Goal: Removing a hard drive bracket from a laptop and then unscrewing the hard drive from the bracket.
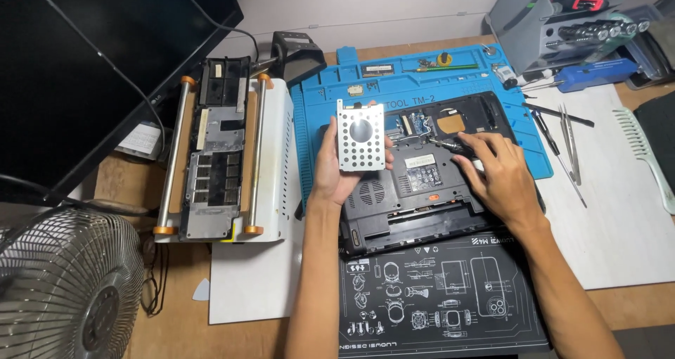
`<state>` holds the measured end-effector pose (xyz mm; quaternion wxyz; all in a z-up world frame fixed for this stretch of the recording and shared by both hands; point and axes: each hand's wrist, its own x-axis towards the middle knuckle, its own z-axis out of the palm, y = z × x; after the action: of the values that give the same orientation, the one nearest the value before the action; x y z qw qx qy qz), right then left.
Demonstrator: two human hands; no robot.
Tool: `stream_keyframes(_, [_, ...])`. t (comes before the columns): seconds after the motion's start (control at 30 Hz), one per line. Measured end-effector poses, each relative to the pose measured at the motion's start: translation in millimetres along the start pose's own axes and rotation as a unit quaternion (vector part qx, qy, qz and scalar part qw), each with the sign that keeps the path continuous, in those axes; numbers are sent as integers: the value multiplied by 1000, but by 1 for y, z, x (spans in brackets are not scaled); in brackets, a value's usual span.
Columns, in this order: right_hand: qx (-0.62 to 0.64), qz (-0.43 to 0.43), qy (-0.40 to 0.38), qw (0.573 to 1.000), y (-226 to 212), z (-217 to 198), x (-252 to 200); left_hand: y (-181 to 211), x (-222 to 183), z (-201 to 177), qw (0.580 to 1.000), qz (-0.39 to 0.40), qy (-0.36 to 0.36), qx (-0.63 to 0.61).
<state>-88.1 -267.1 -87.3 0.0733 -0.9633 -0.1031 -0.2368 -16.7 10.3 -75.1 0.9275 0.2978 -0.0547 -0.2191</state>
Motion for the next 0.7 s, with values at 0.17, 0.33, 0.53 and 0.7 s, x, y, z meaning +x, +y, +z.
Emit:
stream_keyframes(0.17, [-6, 2, -3, 1000, -2, -3, 1, -3, 3, -8, 1000, -2, 12, -11])
stream_keyframes(0.33, [-8, 3, -9, 1000, -1, -3, 0, -1, -2, 3, 1000, 6, 20, -13])
stream_keyframes(0.53, [-1, -6, -11, 1000, -1, -3, 1, 2, -3, 6, 999, 5, 40, -4])
stream_keyframes(0.7, [8, 5, -9, 1000, 2, -2, -1, -4, 0, -2, 1000, 4, 26, 5])
